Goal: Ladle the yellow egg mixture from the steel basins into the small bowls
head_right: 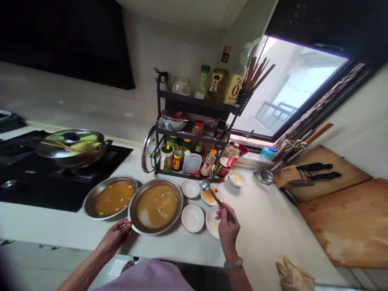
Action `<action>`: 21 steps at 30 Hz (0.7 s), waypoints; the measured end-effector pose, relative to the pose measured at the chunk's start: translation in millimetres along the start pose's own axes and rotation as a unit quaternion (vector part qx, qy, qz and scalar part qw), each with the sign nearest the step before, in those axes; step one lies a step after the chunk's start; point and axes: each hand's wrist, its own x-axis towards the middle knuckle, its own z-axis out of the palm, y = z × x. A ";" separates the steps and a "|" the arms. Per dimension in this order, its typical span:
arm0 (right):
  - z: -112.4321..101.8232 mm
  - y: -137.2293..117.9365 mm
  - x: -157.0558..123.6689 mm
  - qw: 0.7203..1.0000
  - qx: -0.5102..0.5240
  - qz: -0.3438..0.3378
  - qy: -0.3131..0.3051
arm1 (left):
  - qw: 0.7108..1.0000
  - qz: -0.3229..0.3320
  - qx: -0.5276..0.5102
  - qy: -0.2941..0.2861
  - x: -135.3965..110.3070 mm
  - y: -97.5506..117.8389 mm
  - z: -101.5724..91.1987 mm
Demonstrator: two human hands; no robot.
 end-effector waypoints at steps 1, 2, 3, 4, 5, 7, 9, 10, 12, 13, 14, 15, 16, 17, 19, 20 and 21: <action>-4.4 5.7 4.3 1.000 -0.007 0.013 0.019 | 1.000 0.000 0.002 -0.001 -0.7 0.8 0.2; -8.4 11.6 7.5 0.999 -0.014 0.024 0.033 | 1.000 0.000 0.005 -0.003 -1.6 1.7 0.4; -11.8 17.5 9.6 0.998 -0.019 0.034 0.043 | 1.000 -0.001 0.007 -0.003 -2.5 2.6 0.7; -14.4 23.2 10.5 0.998 -0.024 0.040 0.048 | 1.000 -0.002 0.010 -0.002 -3.3 3.4 1.0; -16.3 28.5 10.3 0.997 -0.029 0.046 0.046 | 1.000 -0.004 0.011 0.000 -3.8 4.0 1.2; -17.5 37.7 8.0 0.998 -0.031 0.056 0.028 | 1.000 -0.006 0.013 0.001 -3.9 4.2 1.3; -16.4 45.3 5.3 0.998 -0.029 0.060 0.007 | 1.000 -0.006 0.010 0.002 -2.7 3.2 0.8; -15.6 48.7 4.5 0.998 -0.026 0.059 0.000 | 1.000 -0.004 0.007 0.004 -1.9 2.4 0.4; -14.7 54.6 4.8 0.998 -0.024 0.052 -0.002 | 1.000 -0.002 0.003 0.007 -0.5 1.0 -0.3; -15.0 57.2 5.6 0.999 -0.024 0.048 0.000 | 1.000 -0.002 0.001 0.008 0.0 0.6 -0.6; -15.9 59.5 6.8 0.999 -0.026 0.042 0.001 | 1.000 -0.002 0.001 0.006 0.2 0.5 -0.7; -17.2 61.4 8.0 0.999 -0.028 0.036 0.001 | 1.000 -0.003 0.002 0.005 0.1 0.6 -0.7; -18.9 62.8 9.0 0.999 -0.031 0.030 -0.001 | 1.000 -0.004 0.002 0.003 -0.1 0.8 -0.6; -20.7 63.8 9.7 0.999 -0.034 0.025 -0.005 | 1.000 -0.005 0.001 0.002 -0.4 1.1 -0.5; -23.6 64.8 9.9 0.999 -0.037 0.028 -0.010 | 1.000 -0.003 0.001 0.002 -0.9 1.5 -0.4; -24.3 64.9 9.7 0.999 -0.035 0.035 -0.008 | 1.000 -0.002 0.001 0.003 -1.0 1.5 -0.5; -24.6 64.9 9.4 0.998 -0.032 0.046 0.000 | 1.000 0.000 0.002 0.003 -0.9 1.4 -0.6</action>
